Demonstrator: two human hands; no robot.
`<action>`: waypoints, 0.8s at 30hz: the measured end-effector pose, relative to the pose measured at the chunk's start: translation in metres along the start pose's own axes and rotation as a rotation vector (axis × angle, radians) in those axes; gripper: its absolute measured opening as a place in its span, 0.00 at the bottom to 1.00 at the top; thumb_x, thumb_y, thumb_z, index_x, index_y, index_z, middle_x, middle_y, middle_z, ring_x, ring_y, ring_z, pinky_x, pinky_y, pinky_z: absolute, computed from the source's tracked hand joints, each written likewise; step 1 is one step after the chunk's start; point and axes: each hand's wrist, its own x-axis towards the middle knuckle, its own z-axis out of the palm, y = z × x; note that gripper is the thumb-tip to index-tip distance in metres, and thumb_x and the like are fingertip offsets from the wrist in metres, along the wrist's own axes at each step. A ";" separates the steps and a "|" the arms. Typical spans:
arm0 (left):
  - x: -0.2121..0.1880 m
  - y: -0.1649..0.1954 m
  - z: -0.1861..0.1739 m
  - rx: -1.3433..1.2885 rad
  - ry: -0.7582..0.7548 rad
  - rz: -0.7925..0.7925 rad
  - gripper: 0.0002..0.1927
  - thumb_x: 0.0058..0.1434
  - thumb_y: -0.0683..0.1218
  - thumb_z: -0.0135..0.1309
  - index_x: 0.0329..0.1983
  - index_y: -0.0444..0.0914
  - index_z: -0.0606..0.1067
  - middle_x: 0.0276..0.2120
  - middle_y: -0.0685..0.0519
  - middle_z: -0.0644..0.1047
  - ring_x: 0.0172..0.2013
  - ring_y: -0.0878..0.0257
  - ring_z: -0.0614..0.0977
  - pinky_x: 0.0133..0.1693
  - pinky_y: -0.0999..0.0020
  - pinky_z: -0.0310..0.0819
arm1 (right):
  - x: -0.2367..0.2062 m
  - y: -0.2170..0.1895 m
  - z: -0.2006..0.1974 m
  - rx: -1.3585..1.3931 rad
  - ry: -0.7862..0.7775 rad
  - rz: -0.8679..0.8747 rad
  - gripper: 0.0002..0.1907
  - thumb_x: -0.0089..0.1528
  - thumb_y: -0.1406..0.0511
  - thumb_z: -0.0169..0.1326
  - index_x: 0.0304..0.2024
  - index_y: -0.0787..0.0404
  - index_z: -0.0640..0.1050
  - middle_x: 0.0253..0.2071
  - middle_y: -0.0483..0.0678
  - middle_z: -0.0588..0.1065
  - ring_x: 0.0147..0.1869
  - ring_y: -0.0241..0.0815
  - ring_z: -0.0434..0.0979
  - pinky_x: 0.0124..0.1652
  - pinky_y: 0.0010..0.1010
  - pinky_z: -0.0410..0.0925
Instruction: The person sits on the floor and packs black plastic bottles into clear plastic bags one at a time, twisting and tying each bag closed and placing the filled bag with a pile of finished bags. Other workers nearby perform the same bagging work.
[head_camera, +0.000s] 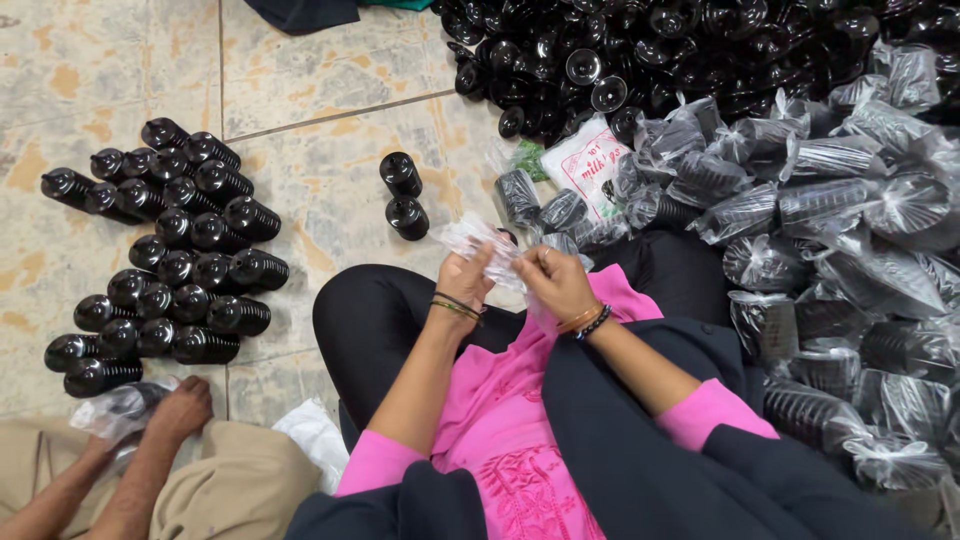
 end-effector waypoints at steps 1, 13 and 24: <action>-0.003 -0.003 0.001 0.085 0.012 0.030 0.18 0.73 0.47 0.56 0.58 0.29 0.73 0.47 0.47 0.79 0.42 0.61 0.79 0.42 0.65 0.72 | -0.005 -0.005 -0.001 -0.050 0.030 -0.029 0.11 0.66 0.62 0.58 0.37 0.66 0.79 0.24 0.35 0.72 0.28 0.24 0.67 0.26 0.23 0.62; -0.006 -0.018 0.008 0.671 -0.200 0.569 0.18 0.76 0.49 0.49 0.51 0.29 0.80 0.56 0.48 0.76 0.54 0.64 0.77 0.52 0.70 0.73 | 0.011 0.010 -0.001 0.600 -0.273 0.238 0.15 0.59 0.67 0.58 0.50 0.56 0.75 0.41 0.37 0.78 0.42 0.27 0.77 0.43 0.23 0.72; 0.004 -0.001 0.014 0.735 -0.005 0.059 0.19 0.62 0.53 0.62 0.48 0.35 0.79 0.20 0.59 0.76 0.14 0.74 0.70 0.15 0.77 0.61 | 0.005 0.023 -0.005 0.893 -0.068 0.302 0.12 0.60 0.71 0.59 0.46 0.59 0.76 0.39 0.41 0.76 0.41 0.29 0.76 0.43 0.22 0.69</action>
